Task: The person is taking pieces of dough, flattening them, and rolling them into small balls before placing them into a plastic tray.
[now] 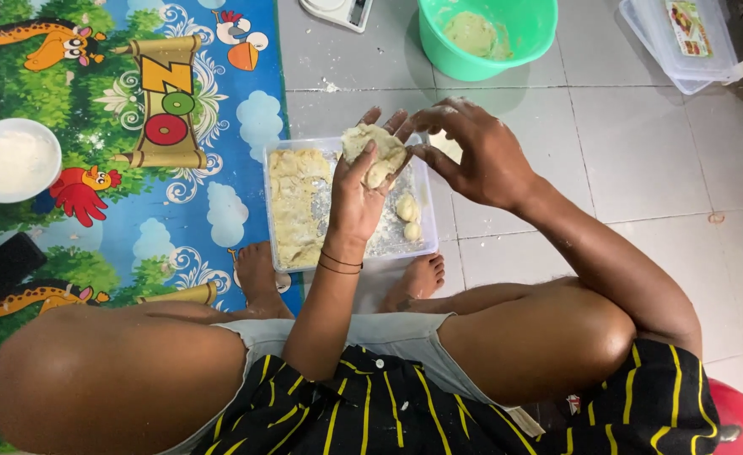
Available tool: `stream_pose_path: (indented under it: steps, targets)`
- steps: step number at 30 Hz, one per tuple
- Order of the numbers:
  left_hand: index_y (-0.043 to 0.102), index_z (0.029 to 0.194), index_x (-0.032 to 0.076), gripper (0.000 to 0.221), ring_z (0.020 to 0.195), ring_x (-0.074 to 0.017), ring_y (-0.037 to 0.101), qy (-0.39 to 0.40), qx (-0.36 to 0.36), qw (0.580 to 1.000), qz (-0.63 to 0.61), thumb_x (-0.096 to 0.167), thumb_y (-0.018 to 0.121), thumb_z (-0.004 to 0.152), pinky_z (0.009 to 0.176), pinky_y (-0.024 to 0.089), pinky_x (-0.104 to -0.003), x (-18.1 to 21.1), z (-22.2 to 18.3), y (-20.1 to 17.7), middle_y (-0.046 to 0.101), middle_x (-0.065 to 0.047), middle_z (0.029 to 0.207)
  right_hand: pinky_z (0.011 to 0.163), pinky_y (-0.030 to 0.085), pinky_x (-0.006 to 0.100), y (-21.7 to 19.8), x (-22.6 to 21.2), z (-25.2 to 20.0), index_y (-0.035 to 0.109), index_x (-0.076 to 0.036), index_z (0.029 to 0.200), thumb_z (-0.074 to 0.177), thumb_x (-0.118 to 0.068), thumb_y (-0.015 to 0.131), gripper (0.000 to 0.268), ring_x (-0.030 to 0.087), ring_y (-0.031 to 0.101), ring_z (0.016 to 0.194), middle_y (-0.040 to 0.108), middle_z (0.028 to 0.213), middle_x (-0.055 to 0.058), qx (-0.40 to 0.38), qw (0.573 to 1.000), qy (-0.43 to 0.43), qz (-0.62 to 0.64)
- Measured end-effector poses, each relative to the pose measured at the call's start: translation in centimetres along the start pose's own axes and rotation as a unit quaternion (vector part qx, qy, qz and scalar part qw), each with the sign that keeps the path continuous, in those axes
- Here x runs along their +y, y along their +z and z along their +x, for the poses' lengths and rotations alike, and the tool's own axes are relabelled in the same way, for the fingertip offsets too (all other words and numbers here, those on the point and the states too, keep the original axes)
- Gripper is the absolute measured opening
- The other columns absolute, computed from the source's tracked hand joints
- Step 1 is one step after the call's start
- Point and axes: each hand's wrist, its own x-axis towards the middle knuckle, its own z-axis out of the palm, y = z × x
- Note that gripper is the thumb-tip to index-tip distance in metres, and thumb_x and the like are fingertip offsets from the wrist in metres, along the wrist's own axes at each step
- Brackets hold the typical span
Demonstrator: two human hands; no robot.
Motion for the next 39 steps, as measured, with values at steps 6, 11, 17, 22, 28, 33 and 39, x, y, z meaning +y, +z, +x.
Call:
stream_pose_path:
  steps: [6,11,17,22,28,33,39]
  targets:
    - [0.043,0.152,-0.001,0.052,0.147,-0.0414,0.043,0.061,-0.038,0.995,0.062,0.026,0.059,0.109,0.126,0.027,-0.056,-0.5,-0.1,0.1,0.047,-0.027,0.155,0.068,0.058,0.046,0.9,-0.1,0.0,0.067,0.005,0.118,0.092,-0.002,0.072,0.028,0.037,0.071,0.080,0.070,0.092,0.021,-0.054,0.991,0.072,0.103]
    - [0.041,0.151,0.004,0.058,0.145,-0.0403,0.044,0.056,-0.022,0.996,0.071,0.032,0.063,0.106,0.125,0.029,-0.059,-1.5,-0.5,1.6,0.046,-0.024,0.156,0.066,0.057,0.042,3.1,1.8,-0.8,0.067,0.006,0.117,0.093,-0.012,0.076,0.030,0.032,0.072,0.076,0.069,0.085,0.021,-0.052,0.975,0.143,0.164]
    - [0.034,0.158,0.012,0.068,0.147,-0.0443,0.038,0.126,0.040,0.947,0.292,0.043,0.062,0.104,0.123,0.028,-0.066,-2.8,-0.1,-0.2,0.037,-0.025,0.159,0.067,0.058,0.036,3.4,3.1,-0.9,0.066,0.003,0.112,0.098,-0.006,0.070,0.017,0.022,0.073,0.072,0.071,0.086,0.015,0.005,0.948,0.186,0.257]
    - [0.045,0.153,0.016,0.057,0.145,-0.0316,0.046,0.298,0.042,0.807,0.509,0.042,0.061,0.106,0.114,0.047,-0.049,-3.1,0.4,-1.5,0.042,-0.012,0.157,0.070,0.059,0.036,2.7,3.6,-0.5,0.060,0.008,0.117,0.100,-0.003,0.070,0.023,0.022,0.071,0.073,0.069,0.089,0.021,0.051,0.935,0.183,0.299]
    - [0.055,0.145,0.011,0.046,0.135,-0.0291,0.058,0.353,0.023,0.748,0.561,0.031,0.063,0.104,0.112,0.049,-0.044,-3.6,0.7,-2.2,0.058,-0.008,0.145,0.077,0.061,0.042,1.9,1.9,-0.3,0.047,0.006,0.143,0.099,0.006,0.064,0.047,0.030,0.071,0.086,0.068,0.100,0.027,0.021,0.939,0.128,0.320]
    - [0.060,0.138,0.002,0.041,0.121,-0.0375,0.065,0.270,0.012,0.840,0.470,0.027,0.062,0.106,0.100,0.057,-0.049,-2.9,0.3,-1.3,0.066,-0.022,0.129,0.086,0.059,0.050,1.6,2.0,-0.5,0.052,0.009,0.139,0.100,0.006,0.062,0.040,0.033,0.067,0.099,0.066,0.111,0.030,0.019,0.947,0.086,0.308]
    - [0.068,0.129,0.006,0.033,0.117,-0.0287,0.070,0.279,0.042,0.834,0.474,0.021,0.072,0.100,0.093,0.060,-0.037,-3.1,0.5,-2.7,0.073,-0.015,0.121,0.077,0.060,0.053,0.3,0.5,0.1,0.059,0.011,0.133,0.095,0.002,0.072,0.041,0.042,0.070,0.091,0.065,0.104,0.030,0.004,0.981,0.083,0.173]
